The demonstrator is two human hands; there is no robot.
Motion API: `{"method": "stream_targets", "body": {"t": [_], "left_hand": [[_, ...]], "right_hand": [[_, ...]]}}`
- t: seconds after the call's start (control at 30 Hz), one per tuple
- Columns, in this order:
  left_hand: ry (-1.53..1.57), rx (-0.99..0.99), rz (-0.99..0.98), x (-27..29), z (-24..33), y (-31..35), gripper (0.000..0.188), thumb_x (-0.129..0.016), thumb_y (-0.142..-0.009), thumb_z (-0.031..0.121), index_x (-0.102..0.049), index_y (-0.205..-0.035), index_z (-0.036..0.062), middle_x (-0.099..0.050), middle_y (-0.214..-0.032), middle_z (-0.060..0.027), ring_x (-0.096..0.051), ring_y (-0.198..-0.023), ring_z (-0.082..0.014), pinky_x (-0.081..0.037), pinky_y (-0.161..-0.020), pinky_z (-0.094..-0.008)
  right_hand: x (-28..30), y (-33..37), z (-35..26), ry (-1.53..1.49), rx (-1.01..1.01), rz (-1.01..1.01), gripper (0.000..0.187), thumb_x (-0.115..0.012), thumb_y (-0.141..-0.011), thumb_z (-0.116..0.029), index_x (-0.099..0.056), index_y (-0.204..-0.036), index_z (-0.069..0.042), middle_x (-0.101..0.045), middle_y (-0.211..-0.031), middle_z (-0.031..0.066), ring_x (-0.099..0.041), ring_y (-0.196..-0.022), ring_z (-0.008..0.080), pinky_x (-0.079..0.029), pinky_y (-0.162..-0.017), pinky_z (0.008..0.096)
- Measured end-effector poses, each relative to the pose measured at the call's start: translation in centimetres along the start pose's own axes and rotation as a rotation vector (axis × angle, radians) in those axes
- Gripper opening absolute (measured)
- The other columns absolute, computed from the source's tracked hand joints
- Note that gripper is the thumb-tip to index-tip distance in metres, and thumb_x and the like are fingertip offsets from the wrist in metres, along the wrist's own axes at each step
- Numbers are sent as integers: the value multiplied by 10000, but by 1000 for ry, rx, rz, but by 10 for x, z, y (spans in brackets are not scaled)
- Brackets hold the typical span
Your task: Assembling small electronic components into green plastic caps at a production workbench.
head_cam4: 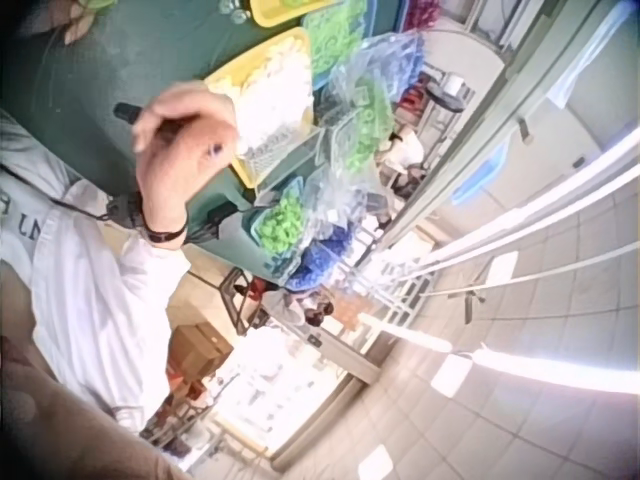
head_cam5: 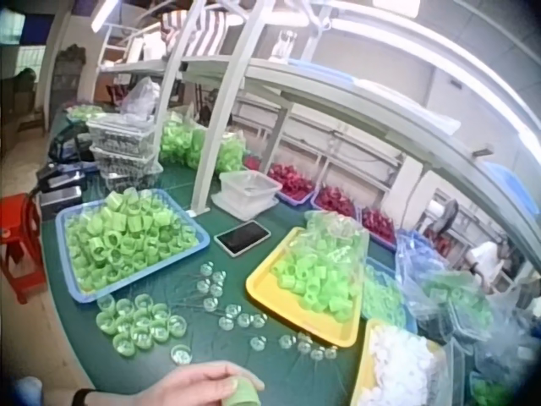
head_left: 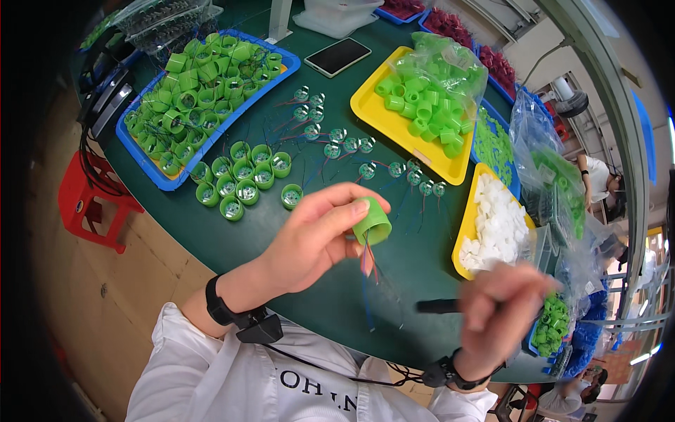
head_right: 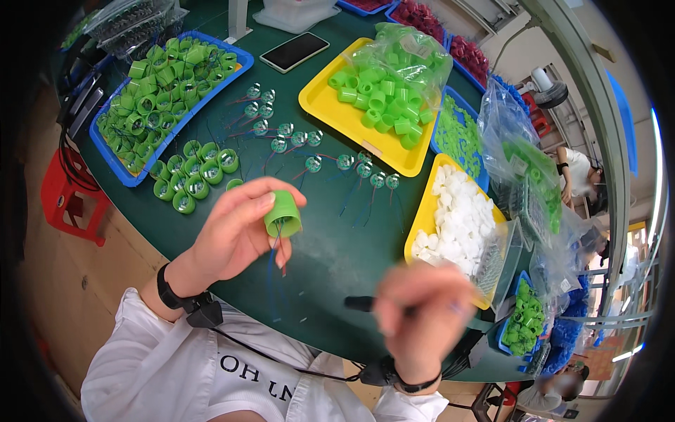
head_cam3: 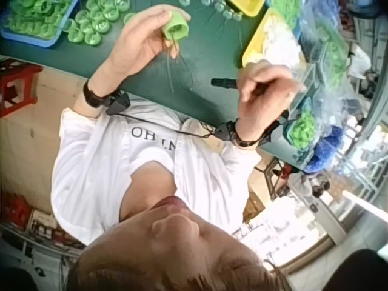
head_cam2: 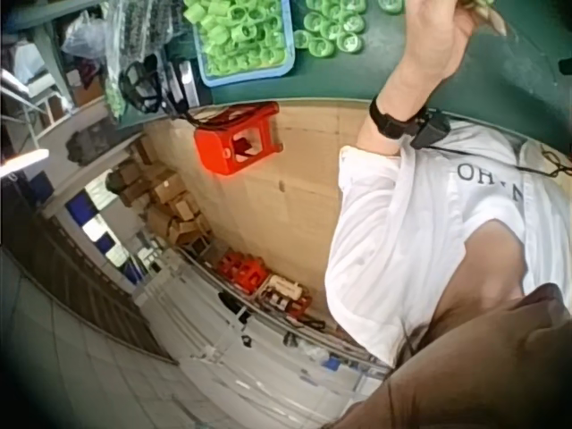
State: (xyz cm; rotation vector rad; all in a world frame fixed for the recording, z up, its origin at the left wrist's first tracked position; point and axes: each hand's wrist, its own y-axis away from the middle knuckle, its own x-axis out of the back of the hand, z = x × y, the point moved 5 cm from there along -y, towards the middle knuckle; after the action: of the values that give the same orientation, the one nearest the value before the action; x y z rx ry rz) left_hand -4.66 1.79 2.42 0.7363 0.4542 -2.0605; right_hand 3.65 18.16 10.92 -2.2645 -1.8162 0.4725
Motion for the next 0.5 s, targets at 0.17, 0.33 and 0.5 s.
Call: {"method": "stream_targets", "body": {"t": [0.17,0.33,0.5], "left_hand": [[330,348,-141,-24,-27,0,292,-316,-929,272,-453,-980,20,-493,-689,-115,-381,-457,-134,-398,-388,-276],[203,417,-188,-36,-40,6,331,-298,-915,302,-450,-996,20,-482,-653,-66,-326,-428,-84,-283,-357,-223],[198,392,-148,-33,-48,5,275,-302,-909,243,-480,-922,33,-438,-637,-32,-283,-433,-53,-210,-377,-199]], "right_hand": [[-17,-6,-55,-364,366,-179,547,-381,-921,-497,-388,-540,-104,-395,-406,-17,-323,-301,80,-210,-312,218],[-43,-5,-31,-501,371,-303,601,-388,-916,-503,-300,-446,-139,-317,-340,-33,-232,-255,62,-125,-294,207],[-51,-5,-19,-377,416,-301,590,-370,-936,-420,-282,-435,-121,-293,-340,-41,-235,-241,65,-141,-271,212]]}}
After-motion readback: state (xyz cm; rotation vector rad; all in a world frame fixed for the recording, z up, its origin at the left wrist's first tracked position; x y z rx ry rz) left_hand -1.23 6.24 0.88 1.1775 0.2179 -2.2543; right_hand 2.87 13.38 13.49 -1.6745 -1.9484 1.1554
